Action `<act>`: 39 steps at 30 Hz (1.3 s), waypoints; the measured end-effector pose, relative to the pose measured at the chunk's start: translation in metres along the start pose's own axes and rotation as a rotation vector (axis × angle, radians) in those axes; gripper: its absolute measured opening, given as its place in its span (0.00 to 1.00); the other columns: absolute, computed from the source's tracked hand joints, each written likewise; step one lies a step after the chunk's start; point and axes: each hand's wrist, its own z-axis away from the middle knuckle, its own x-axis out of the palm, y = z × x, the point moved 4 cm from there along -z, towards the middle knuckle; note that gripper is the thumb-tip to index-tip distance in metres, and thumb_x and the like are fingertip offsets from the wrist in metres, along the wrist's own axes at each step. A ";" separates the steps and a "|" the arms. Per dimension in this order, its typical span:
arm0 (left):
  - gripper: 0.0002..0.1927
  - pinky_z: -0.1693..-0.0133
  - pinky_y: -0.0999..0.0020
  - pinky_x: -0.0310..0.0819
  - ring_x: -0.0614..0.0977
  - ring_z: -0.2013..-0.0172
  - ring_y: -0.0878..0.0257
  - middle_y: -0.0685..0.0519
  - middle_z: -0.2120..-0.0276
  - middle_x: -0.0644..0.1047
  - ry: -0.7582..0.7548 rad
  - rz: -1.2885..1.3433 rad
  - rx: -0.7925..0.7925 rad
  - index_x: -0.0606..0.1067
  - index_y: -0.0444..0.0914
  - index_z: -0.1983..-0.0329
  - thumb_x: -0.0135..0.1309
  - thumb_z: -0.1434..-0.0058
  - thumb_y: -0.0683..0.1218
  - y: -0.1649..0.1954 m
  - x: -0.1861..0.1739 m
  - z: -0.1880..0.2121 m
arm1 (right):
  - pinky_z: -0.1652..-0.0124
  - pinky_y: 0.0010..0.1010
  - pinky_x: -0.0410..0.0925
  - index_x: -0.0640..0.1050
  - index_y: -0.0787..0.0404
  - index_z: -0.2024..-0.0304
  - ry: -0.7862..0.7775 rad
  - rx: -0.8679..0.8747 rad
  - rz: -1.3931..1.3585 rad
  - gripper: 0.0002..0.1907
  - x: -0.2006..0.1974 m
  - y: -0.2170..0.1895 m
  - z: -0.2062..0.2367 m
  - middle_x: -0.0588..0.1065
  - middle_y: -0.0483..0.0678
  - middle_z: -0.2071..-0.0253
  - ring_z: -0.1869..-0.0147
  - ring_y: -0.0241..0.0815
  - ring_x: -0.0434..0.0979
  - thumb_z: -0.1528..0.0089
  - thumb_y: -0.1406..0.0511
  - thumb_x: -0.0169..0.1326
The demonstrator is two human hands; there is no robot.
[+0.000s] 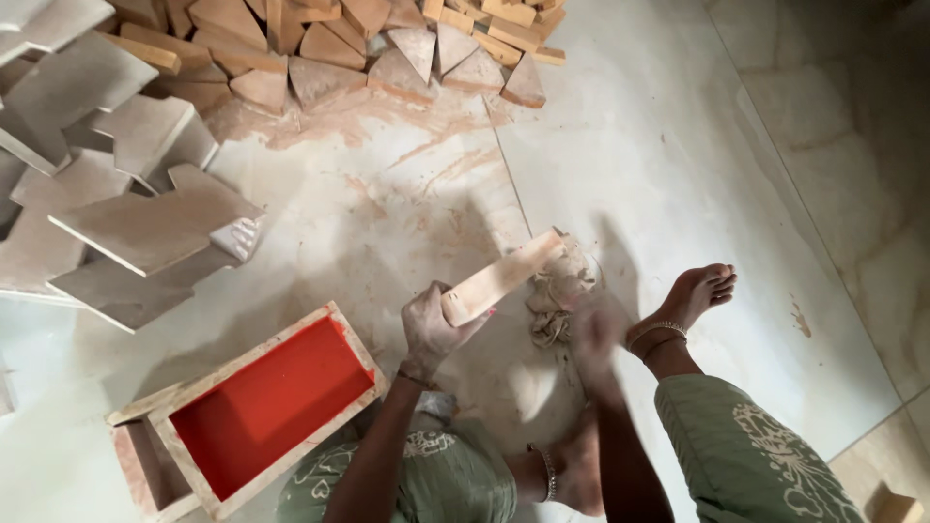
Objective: The person sits on the floor and wipes wooden boxes with a cloth, cleaning the outer surfaces and the painted inner faces of the boxes one at a time, turning each box over to reach different sides.
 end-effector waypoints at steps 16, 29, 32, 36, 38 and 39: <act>0.38 0.68 0.55 0.75 0.80 0.73 0.48 0.46 0.74 0.77 -0.002 0.077 -0.031 0.74 0.36 0.63 0.71 0.63 0.68 0.006 -0.005 -0.001 | 0.24 0.44 0.43 0.60 0.58 0.26 -0.428 0.290 -0.212 0.28 0.094 0.047 -0.034 0.53 0.53 0.20 0.16 0.48 0.47 0.26 0.56 0.34; 0.26 0.59 0.48 0.69 0.76 0.64 0.41 0.33 0.60 0.74 0.345 0.025 0.172 0.69 0.27 0.51 0.36 0.21 0.57 -0.034 0.006 0.030 | 0.25 0.56 0.29 0.61 0.46 0.26 -0.580 -0.269 0.236 0.28 0.177 -0.043 -0.023 0.52 0.45 0.21 0.17 0.49 0.43 0.28 0.52 0.38; 0.31 0.66 0.54 0.65 0.75 0.72 0.50 0.42 0.72 0.72 0.116 0.275 -0.166 0.71 0.34 0.64 0.32 0.29 0.65 -0.043 0.014 0.026 | 0.22 0.70 0.26 0.61 0.39 0.24 -0.978 0.083 0.494 0.27 0.175 0.038 -0.040 0.52 0.37 0.19 0.13 0.43 0.39 0.26 0.51 0.31; 0.36 0.63 0.48 0.68 0.77 0.66 0.43 0.35 0.67 0.73 0.280 0.214 0.063 0.72 0.26 0.59 0.34 0.21 0.65 -0.026 0.003 0.015 | 0.34 0.73 0.25 0.62 0.46 0.26 -0.395 0.009 0.552 0.29 0.149 0.071 -0.062 0.49 0.53 0.20 0.17 0.59 0.34 0.29 0.51 0.38; 0.36 0.64 0.49 0.67 0.76 0.68 0.44 0.36 0.69 0.72 0.268 0.222 0.025 0.71 0.26 0.60 0.32 0.21 0.65 -0.022 0.004 0.012 | 0.31 0.74 0.24 0.61 0.50 0.23 -0.329 -0.083 0.612 0.30 0.150 0.047 -0.047 0.48 0.54 0.19 0.15 0.58 0.31 0.26 0.51 0.40; 0.35 0.68 0.52 0.64 0.75 0.73 0.49 0.39 0.74 0.69 0.202 0.267 -0.079 0.70 0.29 0.65 0.30 0.26 0.65 -0.026 0.003 0.010 | 0.29 0.75 0.24 0.60 0.54 0.22 -0.274 -0.188 0.577 0.32 0.151 0.025 -0.037 0.46 0.57 0.19 0.14 0.58 0.29 0.25 0.50 0.42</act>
